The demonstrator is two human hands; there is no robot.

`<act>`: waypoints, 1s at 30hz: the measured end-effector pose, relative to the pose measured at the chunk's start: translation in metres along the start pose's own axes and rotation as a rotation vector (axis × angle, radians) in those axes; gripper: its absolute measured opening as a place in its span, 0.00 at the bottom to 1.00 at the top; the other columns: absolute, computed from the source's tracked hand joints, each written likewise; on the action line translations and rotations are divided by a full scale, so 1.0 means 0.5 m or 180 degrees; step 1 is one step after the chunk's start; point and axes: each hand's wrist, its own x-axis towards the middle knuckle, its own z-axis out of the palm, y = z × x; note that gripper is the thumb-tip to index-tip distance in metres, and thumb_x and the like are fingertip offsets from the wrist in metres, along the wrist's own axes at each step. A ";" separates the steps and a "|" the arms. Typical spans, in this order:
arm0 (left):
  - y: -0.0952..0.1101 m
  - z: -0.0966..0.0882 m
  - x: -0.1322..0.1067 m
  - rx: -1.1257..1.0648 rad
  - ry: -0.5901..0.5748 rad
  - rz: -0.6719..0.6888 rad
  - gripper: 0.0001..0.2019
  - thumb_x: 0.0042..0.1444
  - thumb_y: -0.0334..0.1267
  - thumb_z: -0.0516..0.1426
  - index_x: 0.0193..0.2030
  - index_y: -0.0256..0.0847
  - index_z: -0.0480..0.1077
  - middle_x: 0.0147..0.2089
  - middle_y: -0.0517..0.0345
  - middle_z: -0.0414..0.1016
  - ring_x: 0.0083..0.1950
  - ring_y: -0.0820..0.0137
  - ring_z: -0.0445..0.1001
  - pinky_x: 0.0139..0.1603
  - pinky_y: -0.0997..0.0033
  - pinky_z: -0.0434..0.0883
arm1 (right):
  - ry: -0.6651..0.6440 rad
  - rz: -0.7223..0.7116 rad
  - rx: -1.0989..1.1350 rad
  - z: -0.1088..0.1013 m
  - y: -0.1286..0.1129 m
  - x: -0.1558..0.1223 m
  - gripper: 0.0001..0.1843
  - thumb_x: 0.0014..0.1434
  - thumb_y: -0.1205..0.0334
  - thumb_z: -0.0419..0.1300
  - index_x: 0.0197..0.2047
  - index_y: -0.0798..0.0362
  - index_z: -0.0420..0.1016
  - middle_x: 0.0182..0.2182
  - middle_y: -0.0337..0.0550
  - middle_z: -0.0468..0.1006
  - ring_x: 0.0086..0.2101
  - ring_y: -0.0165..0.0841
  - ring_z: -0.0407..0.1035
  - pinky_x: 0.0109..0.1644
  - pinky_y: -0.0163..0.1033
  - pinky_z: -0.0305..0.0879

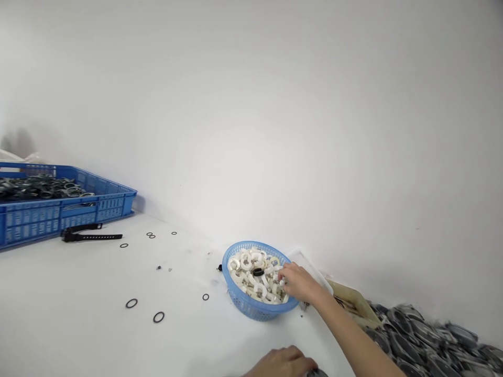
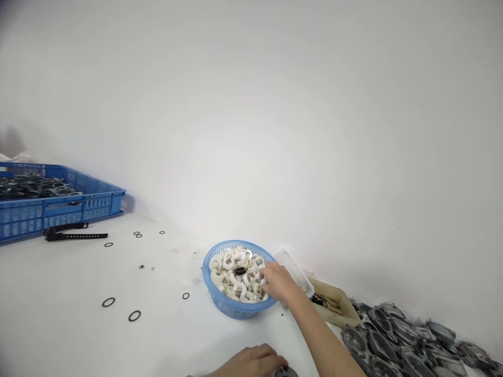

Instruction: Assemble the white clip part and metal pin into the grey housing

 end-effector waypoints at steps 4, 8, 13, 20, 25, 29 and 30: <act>0.040 -0.024 -0.027 -0.0177 0.0062 0.0086 0.34 0.56 0.57 0.66 0.69 0.55 0.68 0.62 0.46 0.74 0.60 0.43 0.75 0.62 0.48 0.72 | 0.0150 -0.0018 0.0283 -0.025 -0.001 -0.011 0.09 0.54 0.73 0.62 0.38 0.52 0.79 0.44 0.47 0.79 0.51 0.45 0.71 0.56 0.45 0.65; 0.104 -0.065 -0.064 -0.0416 0.0247 -0.0007 0.42 0.44 0.50 0.73 0.68 0.56 0.69 0.64 0.51 0.73 0.62 0.45 0.73 0.66 0.50 0.69 | 0.0395 -0.0029 0.0744 -0.068 0.005 -0.069 0.09 0.59 0.69 0.60 0.42 0.50 0.76 0.52 0.44 0.76 0.54 0.39 0.69 0.62 0.41 0.61; 0.155 -0.100 -0.089 -0.0475 0.0260 -0.0068 0.39 0.46 0.39 0.70 0.68 0.53 0.69 0.63 0.56 0.75 0.61 0.49 0.74 0.66 0.55 0.69 | 0.0228 0.0178 0.1200 -0.101 -0.002 -0.210 0.11 0.63 0.54 0.64 0.47 0.46 0.75 0.46 0.39 0.79 0.47 0.39 0.73 0.53 0.41 0.69; 0.194 -0.086 -0.089 -0.0289 0.0434 -0.0545 0.47 0.38 0.54 0.76 0.67 0.48 0.69 0.60 0.50 0.72 0.59 0.45 0.71 0.63 0.48 0.68 | -0.0284 0.0607 0.1772 -0.071 -0.039 -0.360 0.20 0.66 0.49 0.63 0.60 0.39 0.75 0.55 0.42 0.77 0.50 0.42 0.70 0.59 0.47 0.65; 0.208 -0.063 -0.079 0.0064 0.0821 -0.0674 0.43 0.35 0.50 0.78 0.60 0.46 0.73 0.55 0.52 0.72 0.53 0.49 0.71 0.57 0.50 0.68 | -0.0114 0.0857 0.1948 -0.040 -0.045 -0.393 0.19 0.58 0.59 0.67 0.53 0.39 0.75 0.50 0.37 0.77 0.53 0.42 0.67 0.61 0.46 0.61; 0.208 -0.076 -0.086 -0.0074 0.0787 -0.0517 0.30 0.40 0.42 0.75 0.52 0.47 0.76 0.50 0.57 0.74 0.51 0.54 0.72 0.55 0.58 0.66 | -0.0051 0.0805 0.1998 -0.032 -0.050 -0.391 0.19 0.54 0.65 0.68 0.48 0.40 0.74 0.48 0.34 0.77 0.52 0.40 0.67 0.60 0.43 0.60; 0.206 -0.082 -0.088 -0.0142 0.0752 -0.0460 0.28 0.41 0.41 0.74 0.51 0.47 0.76 0.48 0.58 0.74 0.51 0.55 0.72 0.55 0.60 0.66 | -0.0008 0.0777 0.2000 -0.030 -0.052 -0.389 0.18 0.53 0.65 0.67 0.47 0.41 0.74 0.47 0.33 0.78 0.51 0.40 0.67 0.60 0.43 0.60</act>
